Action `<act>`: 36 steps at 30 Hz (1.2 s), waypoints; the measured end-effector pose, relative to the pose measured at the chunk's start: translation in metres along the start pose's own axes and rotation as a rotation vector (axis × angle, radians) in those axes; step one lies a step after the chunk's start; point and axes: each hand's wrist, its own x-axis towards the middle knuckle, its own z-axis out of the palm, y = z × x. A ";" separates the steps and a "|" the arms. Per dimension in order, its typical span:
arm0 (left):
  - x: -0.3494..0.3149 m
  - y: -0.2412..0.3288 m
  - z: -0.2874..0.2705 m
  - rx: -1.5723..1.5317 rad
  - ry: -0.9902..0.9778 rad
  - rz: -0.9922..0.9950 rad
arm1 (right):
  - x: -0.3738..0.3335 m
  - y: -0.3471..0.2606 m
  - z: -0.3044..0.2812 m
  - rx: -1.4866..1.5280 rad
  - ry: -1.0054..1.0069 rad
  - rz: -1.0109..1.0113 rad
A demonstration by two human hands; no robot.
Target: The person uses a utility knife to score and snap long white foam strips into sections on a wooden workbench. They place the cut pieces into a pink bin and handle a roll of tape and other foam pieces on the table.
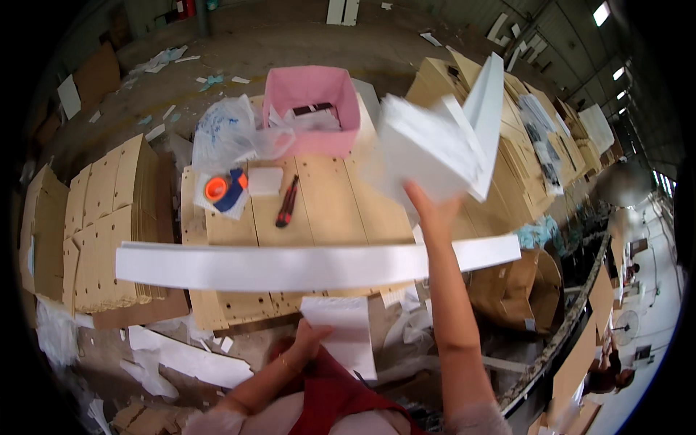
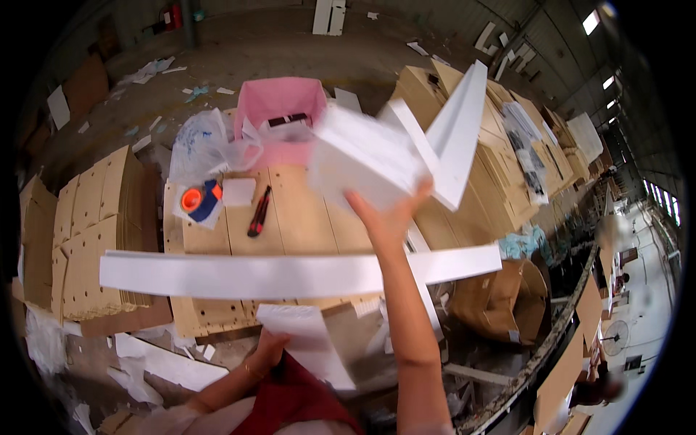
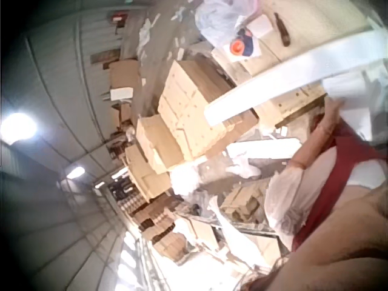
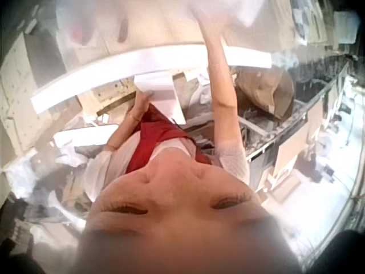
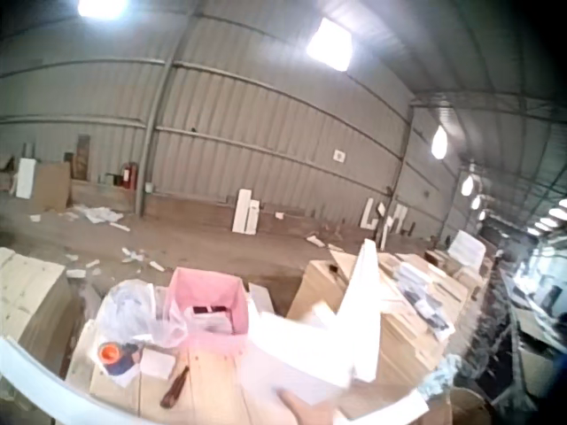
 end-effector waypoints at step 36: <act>0.142 0.003 0.164 0.165 -0.236 -0.054 | 0.025 -0.056 -0.166 -0.222 -0.537 0.716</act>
